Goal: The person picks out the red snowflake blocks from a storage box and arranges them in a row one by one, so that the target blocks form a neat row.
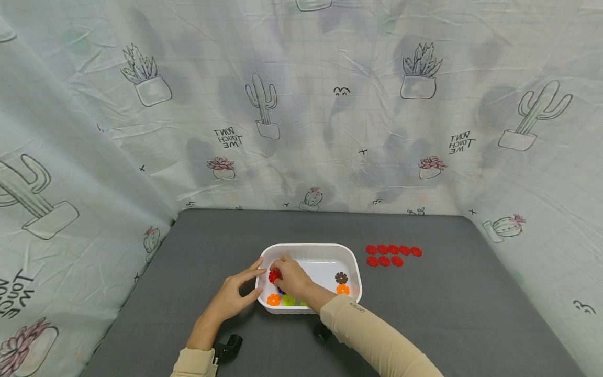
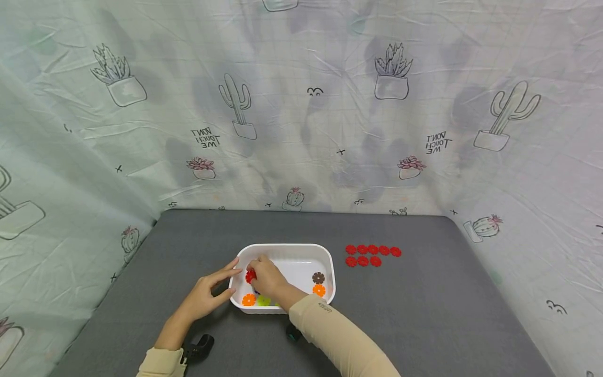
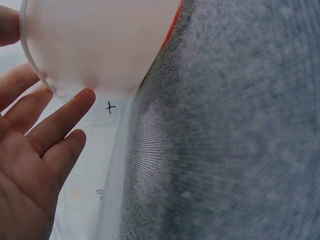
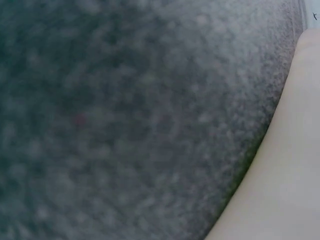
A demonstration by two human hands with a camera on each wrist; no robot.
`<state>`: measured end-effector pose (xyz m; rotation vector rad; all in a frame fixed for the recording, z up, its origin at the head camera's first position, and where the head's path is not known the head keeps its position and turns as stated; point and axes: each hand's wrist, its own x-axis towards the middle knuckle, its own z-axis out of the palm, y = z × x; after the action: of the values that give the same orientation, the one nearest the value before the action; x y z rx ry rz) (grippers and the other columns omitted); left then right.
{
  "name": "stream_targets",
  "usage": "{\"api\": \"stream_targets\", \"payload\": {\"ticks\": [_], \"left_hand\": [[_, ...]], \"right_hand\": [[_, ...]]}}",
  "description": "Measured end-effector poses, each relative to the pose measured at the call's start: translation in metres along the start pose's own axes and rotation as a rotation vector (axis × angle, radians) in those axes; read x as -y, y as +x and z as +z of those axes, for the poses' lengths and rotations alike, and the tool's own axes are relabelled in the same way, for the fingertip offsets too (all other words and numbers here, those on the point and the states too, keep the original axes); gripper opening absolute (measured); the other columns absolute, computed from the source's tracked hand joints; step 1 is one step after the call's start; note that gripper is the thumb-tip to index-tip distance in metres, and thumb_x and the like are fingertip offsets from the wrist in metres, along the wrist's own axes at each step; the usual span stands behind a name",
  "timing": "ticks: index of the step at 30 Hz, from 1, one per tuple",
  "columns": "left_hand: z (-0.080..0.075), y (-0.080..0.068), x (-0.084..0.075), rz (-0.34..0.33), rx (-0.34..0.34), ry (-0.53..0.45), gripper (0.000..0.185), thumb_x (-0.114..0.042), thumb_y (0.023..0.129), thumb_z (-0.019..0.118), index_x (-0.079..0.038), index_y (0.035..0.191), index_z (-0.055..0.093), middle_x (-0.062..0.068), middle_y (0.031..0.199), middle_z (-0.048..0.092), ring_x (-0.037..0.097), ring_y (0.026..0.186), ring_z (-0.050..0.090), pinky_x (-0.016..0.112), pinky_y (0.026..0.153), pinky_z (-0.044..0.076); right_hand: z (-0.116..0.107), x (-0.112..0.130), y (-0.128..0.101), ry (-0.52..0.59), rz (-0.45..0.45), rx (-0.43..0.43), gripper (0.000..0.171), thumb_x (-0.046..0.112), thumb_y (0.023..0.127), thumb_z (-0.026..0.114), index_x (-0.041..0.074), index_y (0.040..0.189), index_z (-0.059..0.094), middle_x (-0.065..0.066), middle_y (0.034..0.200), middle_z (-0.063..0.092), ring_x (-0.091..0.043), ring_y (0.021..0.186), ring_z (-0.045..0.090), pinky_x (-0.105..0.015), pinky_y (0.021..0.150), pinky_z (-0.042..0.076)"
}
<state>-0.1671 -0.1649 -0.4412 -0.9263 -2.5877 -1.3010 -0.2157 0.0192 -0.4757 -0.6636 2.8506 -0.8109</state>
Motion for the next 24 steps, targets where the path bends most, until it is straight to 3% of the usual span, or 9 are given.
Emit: {"api": "stream_targets", "payload": {"ticks": [3, 14, 19, 24], "left_hand": [[0.0, 0.0, 0.0, -0.004, 0.007, -0.002, 0.038, -0.007, 0.08, 0.064, 0.001, 0.116, 0.057, 0.021, 0.132, 0.045, 0.036, 0.116, 0.048, 0.044, 0.09, 0.045], [0.0, 0.001, 0.0, -0.046, 0.02, 0.012, 0.04, -0.009, 0.079, 0.064, -0.001, 0.118, 0.057, 0.018, 0.134, 0.044, 0.034, 0.12, 0.045, 0.049, 0.092, 0.041], [0.007, -0.001, 0.018, -0.034, 0.01, 0.028, 0.04, -0.01, 0.08, 0.065, -0.002, 0.118, 0.057, 0.016, 0.135, 0.043, 0.034, 0.12, 0.045, 0.051, 0.092, 0.04], [0.013, -0.004, 0.038, -0.038, 0.017, 0.047, 0.041, -0.017, 0.082, 0.064, -0.011, 0.121, 0.056, 0.007, 0.138, 0.041, 0.026, 0.122, 0.045, 0.047, 0.093, 0.042]], "right_hand": [[-0.001, -0.001, 0.001, 0.069, 0.005, 0.004, 0.024, 0.011, 0.077, 0.068, 0.011, 0.101, 0.064, 0.0, 0.09, 0.053, -0.006, 0.076, 0.048, -0.015, 0.071, 0.046], [-0.008, -0.003, 0.003, 0.352, 0.154, 0.012, 0.023, 0.007, 0.076, 0.069, 0.01, 0.099, 0.066, 0.003, 0.084, 0.061, -0.006, 0.073, 0.052, -0.017, 0.07, 0.048], [-0.017, -0.002, 0.0, 0.467, 0.18, -0.006, 0.024, 0.003, 0.075, 0.068, 0.008, 0.098, 0.067, -0.001, 0.086, 0.065, -0.009, 0.076, 0.056, -0.02, 0.07, 0.05], [-0.025, -0.004, -0.005, 0.58, 0.195, -0.014, 0.025, 0.003, 0.076, 0.067, 0.007, 0.1, 0.066, -0.002, 0.09, 0.065, -0.012, 0.078, 0.057, -0.022, 0.069, 0.052]]}}
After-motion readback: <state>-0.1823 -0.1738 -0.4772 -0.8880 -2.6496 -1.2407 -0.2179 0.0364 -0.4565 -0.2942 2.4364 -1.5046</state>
